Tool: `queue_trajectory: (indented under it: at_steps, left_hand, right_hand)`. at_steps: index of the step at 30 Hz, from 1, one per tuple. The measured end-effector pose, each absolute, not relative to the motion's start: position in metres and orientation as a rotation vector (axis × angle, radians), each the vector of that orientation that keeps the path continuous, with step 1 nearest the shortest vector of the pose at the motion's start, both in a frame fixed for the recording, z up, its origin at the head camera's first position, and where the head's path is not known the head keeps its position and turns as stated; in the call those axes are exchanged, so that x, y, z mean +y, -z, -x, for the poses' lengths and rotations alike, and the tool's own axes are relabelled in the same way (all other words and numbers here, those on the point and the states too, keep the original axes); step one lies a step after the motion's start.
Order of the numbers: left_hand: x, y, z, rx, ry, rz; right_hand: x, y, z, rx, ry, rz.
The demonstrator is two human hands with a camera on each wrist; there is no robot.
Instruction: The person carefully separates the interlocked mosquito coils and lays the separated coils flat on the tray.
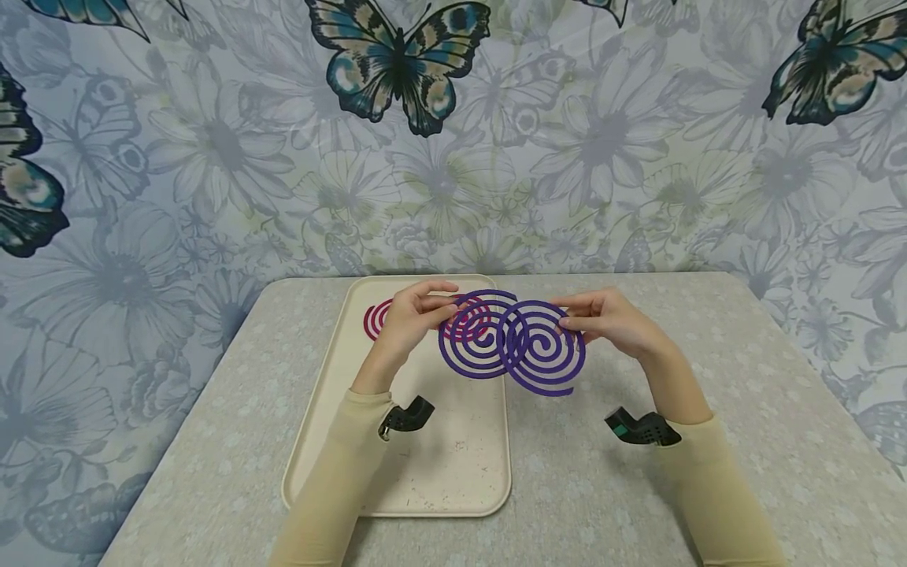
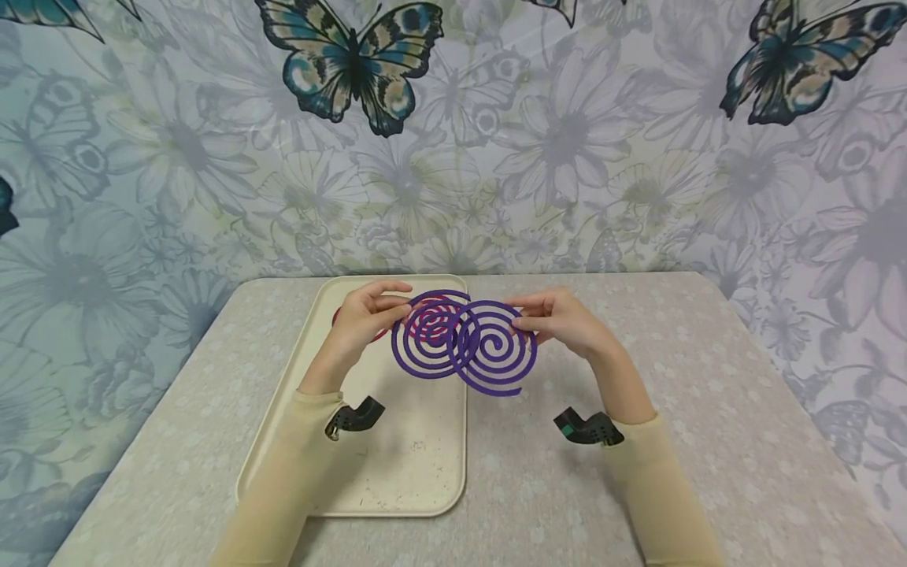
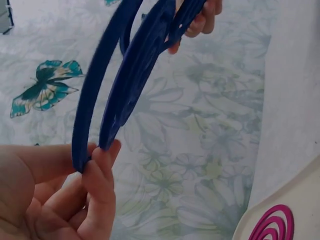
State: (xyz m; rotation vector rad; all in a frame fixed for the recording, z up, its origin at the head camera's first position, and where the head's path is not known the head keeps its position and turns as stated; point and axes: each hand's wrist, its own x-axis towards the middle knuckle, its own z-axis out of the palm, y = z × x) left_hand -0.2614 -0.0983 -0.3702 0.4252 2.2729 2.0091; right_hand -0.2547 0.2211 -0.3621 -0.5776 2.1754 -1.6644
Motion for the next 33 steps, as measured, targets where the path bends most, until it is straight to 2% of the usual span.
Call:
queue_trajectory:
  at_steps: [5,10,16,24,33]
  left_hand:
    - [-0.101,0.369,0.261,2.257,-1.878,-0.474]
    - [-0.1,0.369,0.26,2.286,-1.918,-0.438]
    - [-0.097,0.37,0.262,2.326,-2.09,-0.273]
    - [-0.094,0.371,0.263,2.286,-2.333,-0.066]
    - [-0.1,0.369,0.264,2.327,-2.342,0.073]
  right_hand:
    - [0.226,0.36,0.253,2.169,1.602,0.652]
    - [0.223,0.358,0.252,2.204,1.662,0.496]
    - [0.217,0.358,0.252,2.191,1.865,0.275]
    - [0.211,0.356,0.251,2.04,2.175,0.15]
    - [0.211,0.357,0.251,2.036,2.296,0.088]
